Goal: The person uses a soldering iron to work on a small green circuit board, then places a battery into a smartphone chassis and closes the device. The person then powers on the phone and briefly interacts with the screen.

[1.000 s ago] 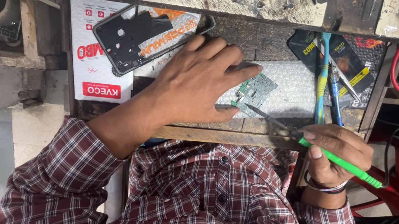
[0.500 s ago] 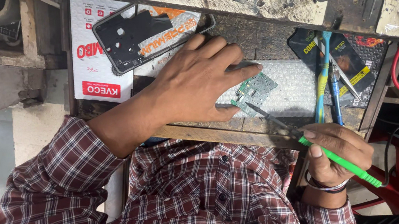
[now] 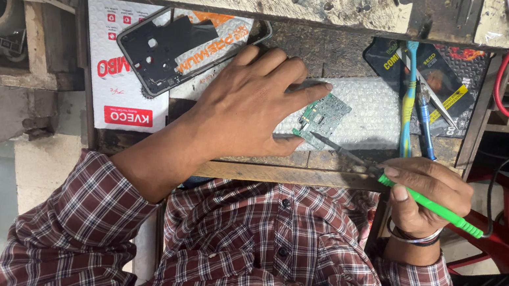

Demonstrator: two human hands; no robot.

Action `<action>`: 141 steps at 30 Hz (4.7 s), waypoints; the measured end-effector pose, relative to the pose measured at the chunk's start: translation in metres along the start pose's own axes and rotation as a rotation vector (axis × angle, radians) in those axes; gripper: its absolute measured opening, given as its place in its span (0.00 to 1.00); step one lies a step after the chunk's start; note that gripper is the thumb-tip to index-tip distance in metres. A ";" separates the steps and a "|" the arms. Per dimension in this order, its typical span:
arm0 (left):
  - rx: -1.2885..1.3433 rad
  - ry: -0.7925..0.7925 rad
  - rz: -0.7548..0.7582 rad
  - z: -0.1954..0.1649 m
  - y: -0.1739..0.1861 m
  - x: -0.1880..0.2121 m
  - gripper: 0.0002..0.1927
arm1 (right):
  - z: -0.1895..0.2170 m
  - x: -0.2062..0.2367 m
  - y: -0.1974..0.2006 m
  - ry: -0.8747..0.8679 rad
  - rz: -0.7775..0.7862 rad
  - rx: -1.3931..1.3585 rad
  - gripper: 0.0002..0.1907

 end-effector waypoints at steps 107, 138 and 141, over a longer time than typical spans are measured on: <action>-0.013 -0.007 -0.003 0.001 -0.001 0.000 0.40 | -0.002 0.004 0.000 -0.022 -0.029 -0.001 0.18; -0.008 -0.003 -0.005 0.000 0.000 -0.001 0.39 | -0.003 0.002 -0.001 -0.005 -0.025 -0.015 0.17; -0.008 -0.004 -0.007 0.000 0.000 -0.001 0.39 | -0.002 0.002 -0.001 -0.022 -0.029 -0.014 0.17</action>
Point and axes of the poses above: each hand's wrist, its own x-axis away from the middle knuckle, its own y-axis out of the back of the hand, z = x × y, the point moved 2 cm from there along -x, towards the middle knuckle, and after that the axes turned 13 degrees about x, right-handed, at the moved point
